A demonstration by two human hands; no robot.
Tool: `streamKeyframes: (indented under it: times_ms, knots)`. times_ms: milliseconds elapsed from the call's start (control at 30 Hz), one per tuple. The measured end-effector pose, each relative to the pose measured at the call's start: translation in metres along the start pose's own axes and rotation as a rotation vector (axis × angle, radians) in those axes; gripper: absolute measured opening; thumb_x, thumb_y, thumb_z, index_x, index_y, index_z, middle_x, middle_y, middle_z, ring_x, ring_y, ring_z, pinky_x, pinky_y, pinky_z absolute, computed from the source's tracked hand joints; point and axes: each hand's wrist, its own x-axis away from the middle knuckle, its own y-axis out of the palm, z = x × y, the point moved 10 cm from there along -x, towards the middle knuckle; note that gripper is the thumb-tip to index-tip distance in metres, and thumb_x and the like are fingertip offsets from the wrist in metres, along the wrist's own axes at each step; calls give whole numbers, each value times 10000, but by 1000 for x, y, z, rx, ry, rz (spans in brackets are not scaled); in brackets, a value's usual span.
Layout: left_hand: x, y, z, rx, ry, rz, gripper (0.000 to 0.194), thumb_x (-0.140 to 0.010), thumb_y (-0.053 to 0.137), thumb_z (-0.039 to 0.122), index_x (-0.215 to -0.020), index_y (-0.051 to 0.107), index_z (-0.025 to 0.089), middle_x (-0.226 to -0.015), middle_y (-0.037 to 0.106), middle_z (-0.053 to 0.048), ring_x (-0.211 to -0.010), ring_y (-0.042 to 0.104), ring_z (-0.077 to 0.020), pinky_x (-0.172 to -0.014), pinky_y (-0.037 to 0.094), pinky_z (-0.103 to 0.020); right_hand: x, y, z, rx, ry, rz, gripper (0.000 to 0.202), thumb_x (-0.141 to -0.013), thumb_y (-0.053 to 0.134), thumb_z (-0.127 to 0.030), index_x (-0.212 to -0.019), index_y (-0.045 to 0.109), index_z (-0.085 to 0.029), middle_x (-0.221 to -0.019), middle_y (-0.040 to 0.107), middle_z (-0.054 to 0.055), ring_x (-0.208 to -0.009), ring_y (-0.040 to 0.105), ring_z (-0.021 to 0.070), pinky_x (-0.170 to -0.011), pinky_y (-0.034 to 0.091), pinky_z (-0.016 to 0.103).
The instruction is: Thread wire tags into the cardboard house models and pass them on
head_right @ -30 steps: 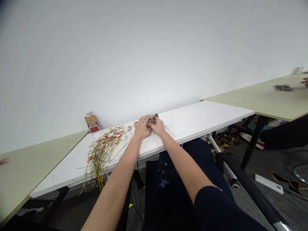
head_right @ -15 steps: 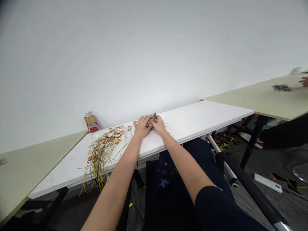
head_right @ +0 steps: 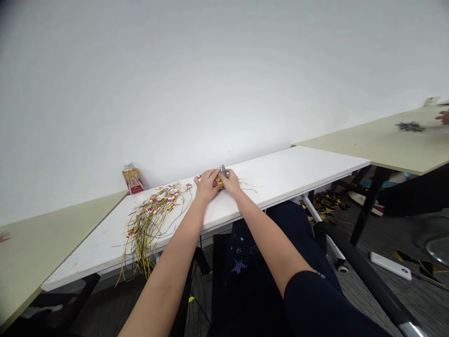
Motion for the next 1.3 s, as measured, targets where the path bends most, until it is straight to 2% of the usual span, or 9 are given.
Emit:
streamKeyframes:
  times_ms: [400, 767, 1300]
  knots:
    - [0, 1, 7, -5, 24, -6, 558, -893, 550, 346, -1441, 453, 309, -1463, 513, -79, -1322, 436, -275, -1021, 298, -505, 6, -5, -17, 139, -86, 35, 217, -810, 587, -417, -908, 553, -227, -877, 668, 6, -828, 616, 179, -820, 479, 328]
    - [0, 2, 8, 5, 38, -5, 544, -902, 530, 358, -1438, 452, 298, -1476, 504, -91, -1325, 436, -272, -1012, 297, -504, 7, -5, -19, 147, -66, 36, 158, -812, 576, -352, -903, 537, -229, -869, 661, 1, -810, 609, 171, -797, 478, 317]
    - [1, 2, 6, -8, 10, -27, 565, -891, 545, 375, -1446, 452, 318, -1476, 496, -96, -1337, 421, -285, -1029, 289, -501, 3, -3, -15, 128, -86, 17, 156, -818, 569, -356, -899, 530, -229, -861, 640, -5, -823, 601, 170, -810, 469, 326]
